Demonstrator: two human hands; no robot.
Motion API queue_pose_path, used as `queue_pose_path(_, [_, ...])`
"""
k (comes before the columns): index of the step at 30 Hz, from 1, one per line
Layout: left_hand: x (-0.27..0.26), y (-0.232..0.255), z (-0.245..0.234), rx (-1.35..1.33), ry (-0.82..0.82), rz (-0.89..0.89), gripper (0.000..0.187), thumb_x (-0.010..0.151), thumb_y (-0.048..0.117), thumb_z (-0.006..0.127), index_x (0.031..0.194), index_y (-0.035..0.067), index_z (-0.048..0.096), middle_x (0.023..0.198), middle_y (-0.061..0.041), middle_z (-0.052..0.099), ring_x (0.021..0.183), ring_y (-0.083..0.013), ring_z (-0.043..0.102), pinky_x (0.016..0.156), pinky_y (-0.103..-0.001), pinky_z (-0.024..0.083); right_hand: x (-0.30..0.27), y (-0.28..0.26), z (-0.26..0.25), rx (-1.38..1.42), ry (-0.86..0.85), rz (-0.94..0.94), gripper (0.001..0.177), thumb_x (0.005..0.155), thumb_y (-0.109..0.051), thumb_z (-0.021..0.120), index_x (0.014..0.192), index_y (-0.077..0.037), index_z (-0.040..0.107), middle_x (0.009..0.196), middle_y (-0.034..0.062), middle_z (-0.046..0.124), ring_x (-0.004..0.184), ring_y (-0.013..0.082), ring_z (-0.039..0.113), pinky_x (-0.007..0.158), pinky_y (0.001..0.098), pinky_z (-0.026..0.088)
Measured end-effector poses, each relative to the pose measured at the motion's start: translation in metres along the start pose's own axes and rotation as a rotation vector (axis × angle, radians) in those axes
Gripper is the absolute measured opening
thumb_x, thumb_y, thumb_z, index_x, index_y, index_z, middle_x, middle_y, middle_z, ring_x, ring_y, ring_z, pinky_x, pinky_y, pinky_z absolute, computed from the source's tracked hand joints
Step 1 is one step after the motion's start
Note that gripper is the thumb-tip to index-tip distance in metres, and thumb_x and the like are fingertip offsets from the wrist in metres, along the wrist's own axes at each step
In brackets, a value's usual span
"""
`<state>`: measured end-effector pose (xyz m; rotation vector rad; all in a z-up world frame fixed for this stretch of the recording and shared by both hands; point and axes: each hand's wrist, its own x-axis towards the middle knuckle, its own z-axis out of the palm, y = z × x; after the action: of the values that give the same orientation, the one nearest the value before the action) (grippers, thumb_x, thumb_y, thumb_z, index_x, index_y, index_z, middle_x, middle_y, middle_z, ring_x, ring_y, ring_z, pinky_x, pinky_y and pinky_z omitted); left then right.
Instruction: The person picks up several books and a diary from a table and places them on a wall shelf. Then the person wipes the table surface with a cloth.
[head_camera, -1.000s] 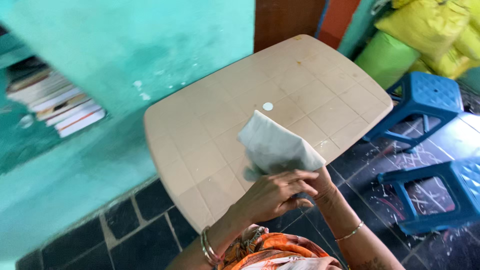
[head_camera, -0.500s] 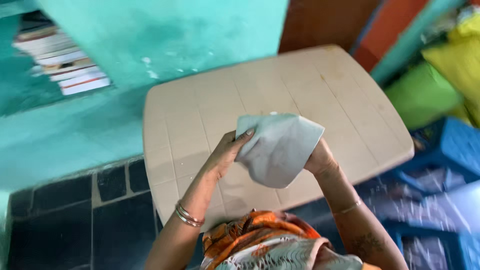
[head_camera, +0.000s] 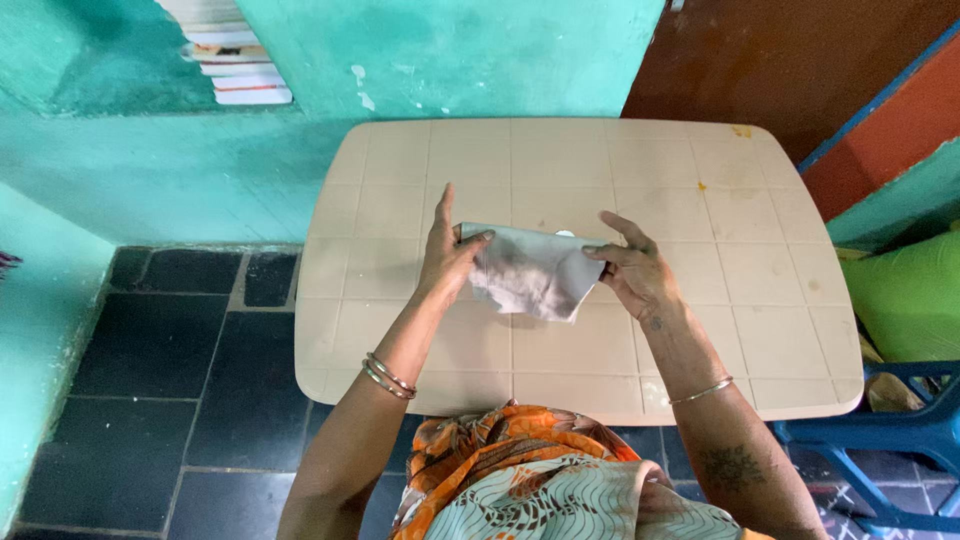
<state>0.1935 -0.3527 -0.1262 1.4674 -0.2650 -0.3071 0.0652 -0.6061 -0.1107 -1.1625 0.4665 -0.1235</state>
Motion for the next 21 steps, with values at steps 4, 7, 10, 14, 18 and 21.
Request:
queue_pose_path(4, [-0.003, 0.025, -0.001, 0.211, -0.138, 0.039, 0.068, 0.085, -0.007, 0.073, 0.148, 0.011, 0.057, 0.106, -0.008, 0.069, 0.089, -0.0145, 0.064, 0.081, -0.028, 0.056, 0.012, -0.019, -0.003, -0.123, -0.164, -0.169, 0.048, 0.086, 0.014, 0.063, 0.134, 0.011, 0.059, 0.099, 0.0129, 0.067, 0.092, 0.0224, 0.069, 0.085, 0.0365, 0.059])
queue_pose_path(7, [0.001, 0.045, 0.001, 0.426, -0.153, 0.381, 0.070, 0.075, -0.012, 0.075, 0.141, 0.008, 0.061, 0.123, -0.011, 0.068, 0.104, -0.0199, 0.067, 0.087, -0.033, 0.057, 0.026, -0.027, 0.004, -0.296, -0.122, -0.320, 0.046, 0.082, 0.018, 0.065, 0.127, 0.008, 0.064, 0.099, 0.0117, 0.070, 0.088, 0.0186, 0.069, 0.082, 0.0322, 0.059])
queue_pose_path(10, [0.007, 0.054, 0.006, 0.612, -0.039, 0.532, 0.061, 0.078, -0.010, 0.075, 0.134, 0.009, 0.065, 0.117, -0.012, 0.068, 0.093, -0.0248, 0.069, 0.079, -0.037, 0.057, 0.040, -0.028, 0.011, -0.508, -0.026, -0.514, 0.038, 0.082, 0.016, 0.072, 0.118, 0.003, 0.070, 0.100, 0.0086, 0.072, 0.087, 0.0141, 0.066, 0.080, 0.0299, 0.058])
queue_pose_path(14, [0.003, 0.033, 0.008, 0.685, 0.060, 0.618, 0.045, 0.085, -0.009, 0.073, 0.125, 0.013, 0.071, 0.104, -0.015, 0.065, 0.087, -0.0281, 0.070, 0.075, -0.038, 0.058, 0.041, -0.009, 0.013, -0.838, 0.182, -0.664, 0.025, 0.082, 0.012, 0.077, 0.103, -0.003, 0.075, 0.098, 0.0095, 0.071, 0.079, 0.0179, 0.064, 0.070, 0.0315, 0.055])
queue_pose_path(18, [-0.035, -0.030, -0.010, 0.171, 0.043, 0.340, 0.020, 0.088, 0.000, 0.074, 0.105, 0.007, 0.068, 0.108, -0.017, 0.070, 0.096, -0.0299, 0.064, 0.080, -0.041, 0.053, 0.009, 0.052, 0.009, -1.049, 0.215, -0.803, 0.025, 0.075, 0.009, 0.079, 0.095, -0.005, 0.074, 0.104, 0.0140, 0.070, 0.089, 0.0271, 0.064, 0.073, 0.0367, 0.055])
queue_pose_path(21, [-0.065, -0.070, -0.027, 0.469, -0.012, 0.330, 0.012, 0.083, 0.013, 0.078, 0.094, 0.012, 0.073, 0.113, -0.013, 0.070, 0.100, -0.0252, 0.060, 0.085, -0.037, 0.054, -0.013, 0.096, -0.002, -1.269, 0.174, -0.890, 0.023, 0.067, 0.000, 0.084, 0.087, -0.008, 0.075, 0.115, 0.0225, 0.070, 0.100, 0.0355, 0.065, 0.078, 0.0431, 0.056])
